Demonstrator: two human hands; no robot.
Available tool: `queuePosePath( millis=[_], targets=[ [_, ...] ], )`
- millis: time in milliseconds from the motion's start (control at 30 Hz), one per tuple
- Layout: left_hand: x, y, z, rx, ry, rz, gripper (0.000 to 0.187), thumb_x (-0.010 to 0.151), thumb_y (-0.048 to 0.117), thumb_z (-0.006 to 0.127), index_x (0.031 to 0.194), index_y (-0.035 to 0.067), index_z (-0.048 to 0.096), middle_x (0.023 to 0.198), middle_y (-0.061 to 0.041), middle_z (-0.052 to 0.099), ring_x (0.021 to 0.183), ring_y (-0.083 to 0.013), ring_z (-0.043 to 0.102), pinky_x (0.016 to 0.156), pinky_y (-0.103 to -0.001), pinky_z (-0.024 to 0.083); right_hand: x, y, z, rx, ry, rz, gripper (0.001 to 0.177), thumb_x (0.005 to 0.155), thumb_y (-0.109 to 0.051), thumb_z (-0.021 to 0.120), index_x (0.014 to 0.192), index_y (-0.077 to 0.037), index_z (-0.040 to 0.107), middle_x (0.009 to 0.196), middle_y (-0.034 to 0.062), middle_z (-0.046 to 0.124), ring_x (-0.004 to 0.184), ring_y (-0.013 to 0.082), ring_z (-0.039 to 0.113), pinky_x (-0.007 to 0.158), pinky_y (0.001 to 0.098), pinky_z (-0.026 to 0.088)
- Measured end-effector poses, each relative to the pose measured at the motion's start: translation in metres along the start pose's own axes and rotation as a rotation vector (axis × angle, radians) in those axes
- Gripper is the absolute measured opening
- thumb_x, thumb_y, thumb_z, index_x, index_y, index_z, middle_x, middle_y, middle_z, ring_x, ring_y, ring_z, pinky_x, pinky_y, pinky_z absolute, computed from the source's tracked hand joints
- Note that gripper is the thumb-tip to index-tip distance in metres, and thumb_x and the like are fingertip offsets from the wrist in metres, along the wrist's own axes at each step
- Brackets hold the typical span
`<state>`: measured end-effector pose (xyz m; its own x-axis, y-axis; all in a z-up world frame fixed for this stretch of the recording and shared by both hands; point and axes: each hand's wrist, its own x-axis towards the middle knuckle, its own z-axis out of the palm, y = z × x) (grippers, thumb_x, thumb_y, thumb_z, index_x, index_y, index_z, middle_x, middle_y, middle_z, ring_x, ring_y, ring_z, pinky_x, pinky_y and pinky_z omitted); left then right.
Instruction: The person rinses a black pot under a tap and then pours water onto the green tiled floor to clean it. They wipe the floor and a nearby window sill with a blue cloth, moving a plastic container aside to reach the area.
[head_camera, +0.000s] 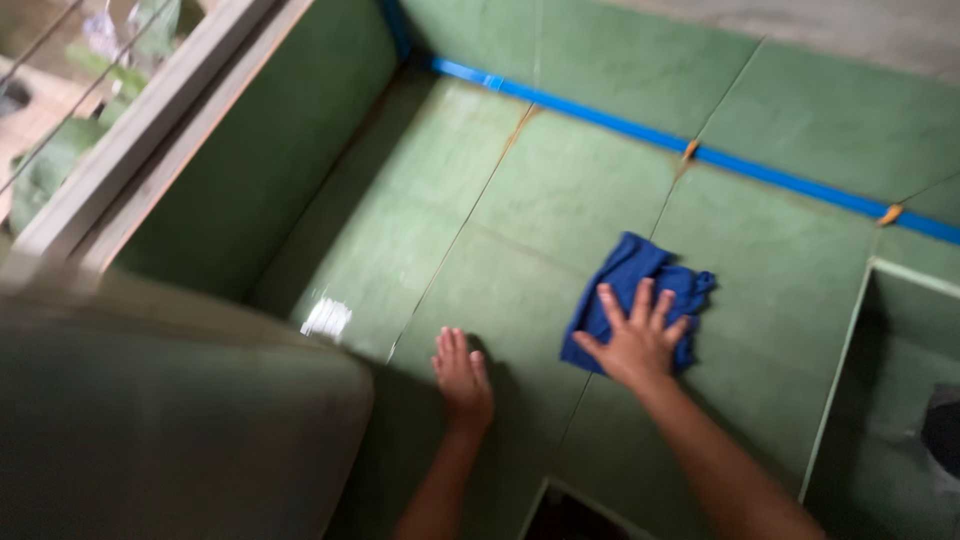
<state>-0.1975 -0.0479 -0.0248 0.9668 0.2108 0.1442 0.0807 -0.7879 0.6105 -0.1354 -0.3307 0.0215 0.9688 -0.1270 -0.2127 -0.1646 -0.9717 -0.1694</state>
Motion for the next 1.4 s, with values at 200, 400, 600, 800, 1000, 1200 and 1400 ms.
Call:
queuePosePath(
  millis=[200,400,600,800,1000,1200,1400],
  targets=[
    [-0.074,-0.011,-0.031,0.06,0.065,0.033,0.055,0.108,0.028,0.04,0.155,-0.002,0.039,0.164,-0.025,0.032,0.154,-0.0407,0.027,0.124,-0.052,0.018,-0.035,-0.125,0.004,0.062,0.084,-0.357,0.092,0.071,-0.083,0.064,0.149,-0.038,0.047,0.165,0.0244,0.02,0.149,0.0559,0.012,0.107,0.0816,0.012],
    [-0.095,-0.022,-0.053,0.029,0.151,-0.003,0.057,0.109,0.03,0.038,0.156,-0.003,0.037,0.165,-0.024,0.029,0.154,-0.0402,0.025,0.124,-0.053,0.018,-0.057,-0.2,0.039,0.31,0.278,-0.72,0.085,0.073,-0.073,0.071,0.147,-0.035,0.054,0.162,0.0262,0.03,0.146,0.057,0.023,0.109,0.0799,0.016],
    [-0.096,0.004,-0.043,0.098,0.028,0.008,0.06,0.109,0.033,0.04,0.155,-0.006,0.036,0.165,-0.027,0.029,0.153,-0.0433,0.025,0.123,-0.057,0.019,-0.128,-0.104,0.034,0.264,0.211,-0.816,0.081,0.074,-0.064,0.073,0.148,-0.036,0.055,0.164,0.0138,0.036,0.15,0.0442,0.03,0.113,0.0746,0.019],
    [-0.098,0.062,0.017,0.221,-0.057,0.093,0.066,0.104,0.038,0.045,0.153,-0.005,0.036,0.162,-0.028,0.03,0.151,-0.0427,0.026,0.121,-0.057,0.021,-0.108,-0.002,-0.008,0.255,0.159,-0.713,0.074,0.08,-0.065,0.07,0.145,-0.033,0.055,0.16,0.0121,0.039,0.146,0.0427,0.032,0.11,0.0745,0.019],
    [-0.092,0.136,0.076,0.258,-0.117,0.143,0.068,0.103,0.039,0.044,0.154,-0.004,0.033,0.162,-0.026,0.029,0.151,-0.041,0.024,0.119,-0.056,0.022,0.014,0.039,0.0,0.212,0.245,-0.643,0.065,0.092,-0.063,0.058,0.148,-0.03,0.054,0.164,0.0082,0.038,0.15,0.0378,0.032,0.116,0.07,0.021],
    [-0.09,0.175,0.104,0.555,-0.114,0.085,0.071,0.1,0.046,0.039,0.152,-0.001,0.031,0.162,-0.02,0.028,0.151,-0.0335,0.024,0.119,-0.05,0.021,0.149,0.137,-0.021,0.042,0.172,-0.178,0.068,0.096,-0.064,0.042,0.156,-0.033,0.037,0.169,0.0058,0.021,0.154,0.0322,0.02,0.117,0.0683,0.014],
    [-0.087,0.185,0.095,0.573,-0.098,0.087,0.07,0.101,0.046,0.036,0.153,-0.001,0.032,0.162,-0.019,0.03,0.151,-0.0329,0.025,0.12,-0.05,0.022,0.132,0.258,-0.036,0.171,0.258,0.351,0.069,0.1,-0.055,0.04,0.159,-0.021,0.031,0.169,0.013,0.017,0.155,0.0358,0.014,0.119,0.0637,0.012]
  ],
)
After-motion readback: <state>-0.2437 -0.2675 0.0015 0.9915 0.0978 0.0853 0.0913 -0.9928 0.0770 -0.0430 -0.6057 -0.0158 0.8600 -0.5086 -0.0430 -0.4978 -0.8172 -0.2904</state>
